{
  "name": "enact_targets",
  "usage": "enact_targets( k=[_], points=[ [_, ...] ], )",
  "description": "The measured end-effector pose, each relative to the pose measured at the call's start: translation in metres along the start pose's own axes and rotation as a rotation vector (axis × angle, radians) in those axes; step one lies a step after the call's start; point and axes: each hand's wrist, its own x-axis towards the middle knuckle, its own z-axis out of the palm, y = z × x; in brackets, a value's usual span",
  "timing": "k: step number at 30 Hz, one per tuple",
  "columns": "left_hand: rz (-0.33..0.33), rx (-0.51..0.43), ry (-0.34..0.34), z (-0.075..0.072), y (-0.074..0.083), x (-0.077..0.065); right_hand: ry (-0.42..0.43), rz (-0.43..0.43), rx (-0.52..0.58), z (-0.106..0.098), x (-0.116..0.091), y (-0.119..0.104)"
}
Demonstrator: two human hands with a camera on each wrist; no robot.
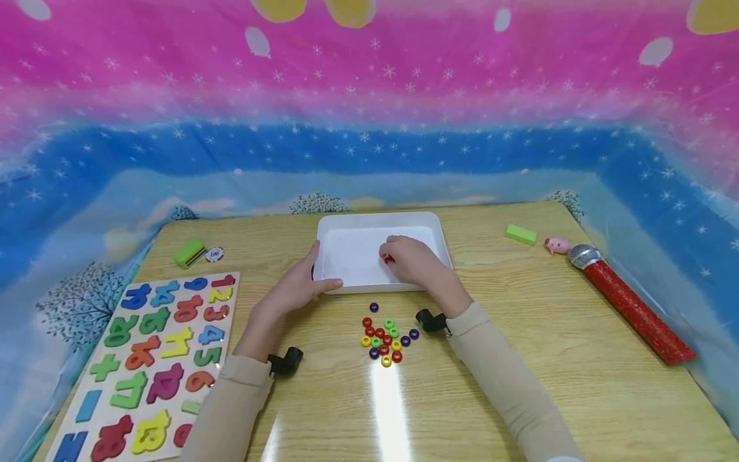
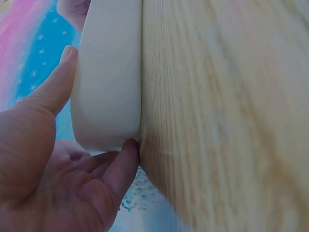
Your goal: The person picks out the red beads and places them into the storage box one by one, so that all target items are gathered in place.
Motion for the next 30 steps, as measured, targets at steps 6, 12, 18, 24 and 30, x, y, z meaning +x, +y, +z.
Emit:
enact_targets(
  k=[6, 12, 18, 24, 30],
  points=[
    [-0.001, 0.003, -0.006, 0.001, 0.002, 0.001, 0.004, 0.001, 0.019, -0.009, -0.008, -0.002],
    [-0.009, -0.007, -0.009, 0.001, -0.001, 0.001, 0.041, -0.069, 0.024, -0.018, -0.02, -0.002],
    [-0.008, 0.001, -0.012, 0.0, -0.001, 0.001, 0.03, -0.105, 0.038, -0.026, -0.034, -0.01],
    [-0.008, -0.007, -0.007, -0.001, -0.001, 0.0, -0.009, -0.161, 0.062, -0.031, -0.048, -0.026],
    [-0.013, -0.008, -0.009, -0.001, 0.0, -0.001, 0.002, -0.279, 0.031, -0.025, -0.06, -0.034]
  ],
)
